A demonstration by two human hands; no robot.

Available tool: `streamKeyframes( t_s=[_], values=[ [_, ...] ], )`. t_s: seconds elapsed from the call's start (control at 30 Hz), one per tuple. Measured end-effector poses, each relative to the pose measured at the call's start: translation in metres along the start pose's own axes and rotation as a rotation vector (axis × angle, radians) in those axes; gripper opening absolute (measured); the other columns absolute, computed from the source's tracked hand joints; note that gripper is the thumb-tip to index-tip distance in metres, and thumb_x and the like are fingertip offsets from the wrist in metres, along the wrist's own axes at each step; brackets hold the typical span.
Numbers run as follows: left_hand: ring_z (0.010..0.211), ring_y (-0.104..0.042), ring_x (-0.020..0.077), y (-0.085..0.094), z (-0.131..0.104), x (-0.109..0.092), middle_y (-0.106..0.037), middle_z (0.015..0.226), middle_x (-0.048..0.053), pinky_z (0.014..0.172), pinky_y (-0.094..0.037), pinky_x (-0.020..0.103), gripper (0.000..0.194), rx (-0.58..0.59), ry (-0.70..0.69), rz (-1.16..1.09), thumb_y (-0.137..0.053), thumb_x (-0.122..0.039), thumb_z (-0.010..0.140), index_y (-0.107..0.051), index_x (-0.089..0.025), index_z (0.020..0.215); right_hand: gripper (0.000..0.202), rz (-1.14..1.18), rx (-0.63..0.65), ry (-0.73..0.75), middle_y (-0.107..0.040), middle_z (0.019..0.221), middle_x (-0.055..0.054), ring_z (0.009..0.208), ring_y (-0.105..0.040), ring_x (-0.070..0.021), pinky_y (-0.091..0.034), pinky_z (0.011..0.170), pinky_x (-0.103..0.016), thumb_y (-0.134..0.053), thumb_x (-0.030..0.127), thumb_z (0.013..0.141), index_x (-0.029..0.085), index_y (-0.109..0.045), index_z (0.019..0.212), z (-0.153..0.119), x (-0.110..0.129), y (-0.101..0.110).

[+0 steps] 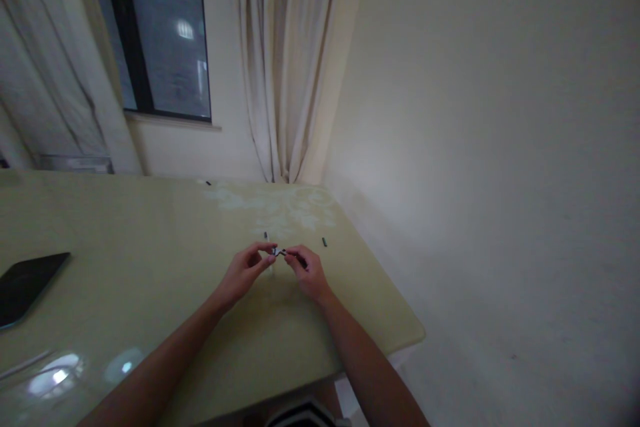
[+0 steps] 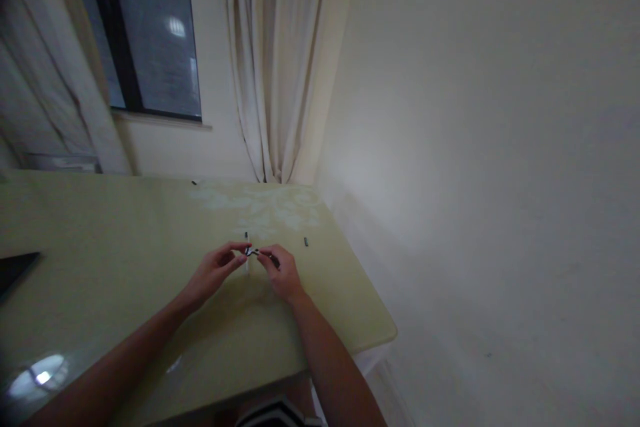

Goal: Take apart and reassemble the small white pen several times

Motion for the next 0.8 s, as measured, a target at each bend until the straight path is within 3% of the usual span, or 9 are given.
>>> streamKeyframes(
  t_s=[0.13, 0.2, 0.27, 0.37, 0.47, 0.6, 0.7, 0.8],
  values=[
    [0.057, -0.047, 0.0114, -0.001, -0.002, 0.009, -0.066, 0.087, 0.002, 0.054, -0.039, 0.025, 0.059, 0.005, -0.030, 0.099, -0.065, -0.058, 0.089, -0.066, -0.017, 0.132, 0.040, 0.035, -0.027, -0.050, -0.067, 0.081, -0.003, 0.068, -0.058, -0.0148, -0.045, 0.062, -0.025, -0.062, 0.055, 0.096, 0.018, -0.074, 0.100, 0.002, -0.008, 0.003],
    [0.065, -0.055, 0.0137, -0.003, -0.003, 0.015, -0.069, 0.107, 0.008, 0.061, -0.047, 0.028, 0.056, 0.032, -0.078, 0.228, -0.061, -0.055, 0.092, -0.065, -0.020, 0.135, 0.050, 0.068, -0.066, -0.097, -0.062, 0.073, -0.001, 0.055, -0.049, -0.0116, -0.038, 0.051, -0.024, -0.058, 0.063, 0.096, 0.016, -0.072, 0.101, 0.005, -0.014, 0.007],
    [0.088, -0.064, 0.0204, -0.006, -0.006, 0.022, -0.068, 0.120, 0.011, 0.080, -0.053, 0.034, 0.049, 0.104, -0.162, 0.404, -0.060, -0.051, 0.094, -0.066, -0.024, 0.135, 0.059, 0.108, -0.108, -0.137, -0.059, 0.069, 0.001, 0.047, -0.042, -0.0095, -0.032, 0.045, -0.023, -0.054, 0.070, 0.094, 0.015, -0.071, 0.103, 0.008, -0.019, 0.011],
    [0.120, -0.059, 0.0312, -0.010, -0.011, 0.029, -0.064, 0.135, 0.011, 0.105, -0.046, 0.048, 0.042, 0.214, -0.247, 0.652, -0.063, -0.046, 0.093, -0.071, -0.028, 0.130, 0.062, 0.141, -0.178, -0.158, -0.061, 0.068, 0.000, 0.045, -0.040, -0.0089, -0.029, 0.042, -0.023, -0.054, 0.072, 0.092, 0.014, -0.069, 0.103, 0.012, -0.026, 0.017],
    [0.121, -0.059, 0.0326, -0.014, -0.013, 0.033, -0.066, 0.133, 0.012, 0.106, -0.044, 0.051, 0.038, 0.273, -0.245, 0.741, -0.061, -0.046, 0.095, -0.073, -0.026, 0.124, 0.055, 0.099, -0.354, -0.140, -0.064, 0.069, -0.001, 0.049, -0.043, -0.0106, -0.032, 0.046, -0.023, -0.056, 0.069, 0.092, 0.015, -0.065, 0.099, 0.016, -0.032, 0.034],
    [0.120, -0.060, 0.0303, -0.016, -0.012, 0.035, -0.066, 0.131, 0.012, 0.105, -0.044, 0.047, 0.037, 0.246, -0.249, 0.709, -0.061, -0.045, 0.095, -0.070, -0.024, 0.124, 0.046, -0.134, -0.645, -0.166, -0.068, 0.076, -0.005, 0.070, -0.061, -0.0184, -0.047, 0.065, -0.028, -0.052, 0.061, 0.093, 0.017, -0.064, 0.096, 0.027, -0.043, 0.077],
    [0.117, -0.061, 0.0311, -0.016, -0.011, 0.034, -0.066, 0.127, 0.013, 0.101, -0.046, 0.046, 0.037, 0.173, -0.226, 0.721, -0.061, -0.048, 0.094, -0.068, -0.021, 0.118, 0.032, -0.354, -0.679, -0.325, -0.072, 0.085, -0.010, 0.080, -0.066, -0.0225, -0.048, 0.072, -0.031, -0.055, 0.048, 0.090, 0.018, -0.065, 0.094, 0.040, -0.055, 0.108],
    [0.103, -0.064, 0.0305, -0.014, -0.012, 0.031, -0.068, 0.108, 0.012, 0.092, -0.048, 0.043, 0.040, 0.104, -0.139, 0.787, -0.058, -0.058, 0.093, -0.064, -0.020, 0.103, 0.017, -0.406, -0.622, -0.409, -0.073, 0.079, -0.010, 0.076, -0.067, -0.0245, -0.047, 0.070, -0.032, -0.063, 0.036, 0.083, 0.019, -0.065, 0.083, 0.048, -0.068, 0.125]
  ],
)
Point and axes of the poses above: each hand's wrist, its own z-axis towards the middle knuckle, its own y-axis out of the back of the hand, x = y × z, the point moved 2 cm from there along z, towards the middle knuckle
